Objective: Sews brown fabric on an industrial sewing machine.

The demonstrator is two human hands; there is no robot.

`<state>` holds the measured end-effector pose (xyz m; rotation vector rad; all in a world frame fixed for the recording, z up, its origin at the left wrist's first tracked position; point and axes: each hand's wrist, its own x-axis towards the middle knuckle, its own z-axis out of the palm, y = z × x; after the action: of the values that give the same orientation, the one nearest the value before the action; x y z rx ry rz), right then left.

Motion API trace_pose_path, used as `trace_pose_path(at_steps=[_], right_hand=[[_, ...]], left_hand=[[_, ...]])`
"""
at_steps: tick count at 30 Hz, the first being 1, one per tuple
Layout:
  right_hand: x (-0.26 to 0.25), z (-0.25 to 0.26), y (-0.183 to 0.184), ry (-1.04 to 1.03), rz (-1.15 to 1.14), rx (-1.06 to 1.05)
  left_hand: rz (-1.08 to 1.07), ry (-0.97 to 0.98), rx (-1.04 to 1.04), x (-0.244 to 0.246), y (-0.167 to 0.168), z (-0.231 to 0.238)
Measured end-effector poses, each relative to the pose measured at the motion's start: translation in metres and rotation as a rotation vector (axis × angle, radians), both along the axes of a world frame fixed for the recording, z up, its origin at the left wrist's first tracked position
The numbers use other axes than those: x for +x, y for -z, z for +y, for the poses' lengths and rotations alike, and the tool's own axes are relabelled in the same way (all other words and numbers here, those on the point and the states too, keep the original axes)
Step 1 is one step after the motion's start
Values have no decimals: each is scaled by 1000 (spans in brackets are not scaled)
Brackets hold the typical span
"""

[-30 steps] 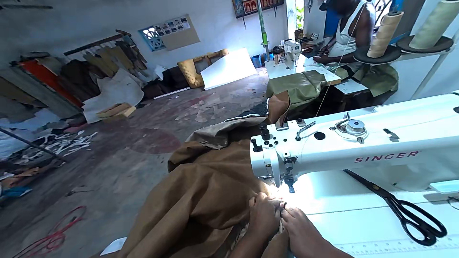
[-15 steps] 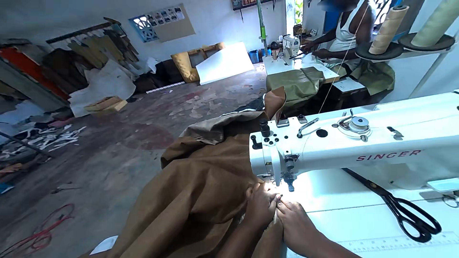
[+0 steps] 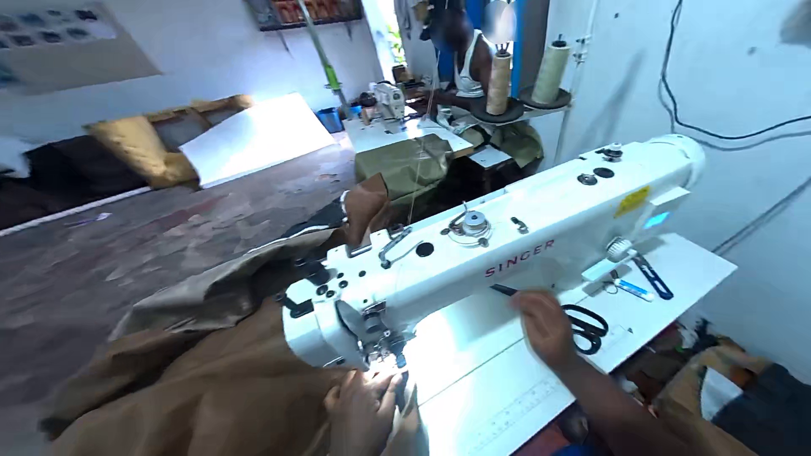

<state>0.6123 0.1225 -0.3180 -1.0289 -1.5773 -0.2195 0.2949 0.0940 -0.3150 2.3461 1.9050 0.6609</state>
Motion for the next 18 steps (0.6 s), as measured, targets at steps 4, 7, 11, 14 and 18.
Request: trace_pose_path(at_steps=[4,7,11,14,18], right_hand=[[102,29,-9,421,230,23],[142,44,-1,484,332,-56],[152,44,10,462,272,-179],[152,41,22,442,218,-189],[156,45,21,484,194,-165]], left_hand=[[9,2,-27,-1,-2,-1],[27,12,-35,-1,-5,-1],[38,3,-69,-1,-6,0],[34,-10,-142,-3,-6,3],[40,-8,-115,-3,-4,3]])
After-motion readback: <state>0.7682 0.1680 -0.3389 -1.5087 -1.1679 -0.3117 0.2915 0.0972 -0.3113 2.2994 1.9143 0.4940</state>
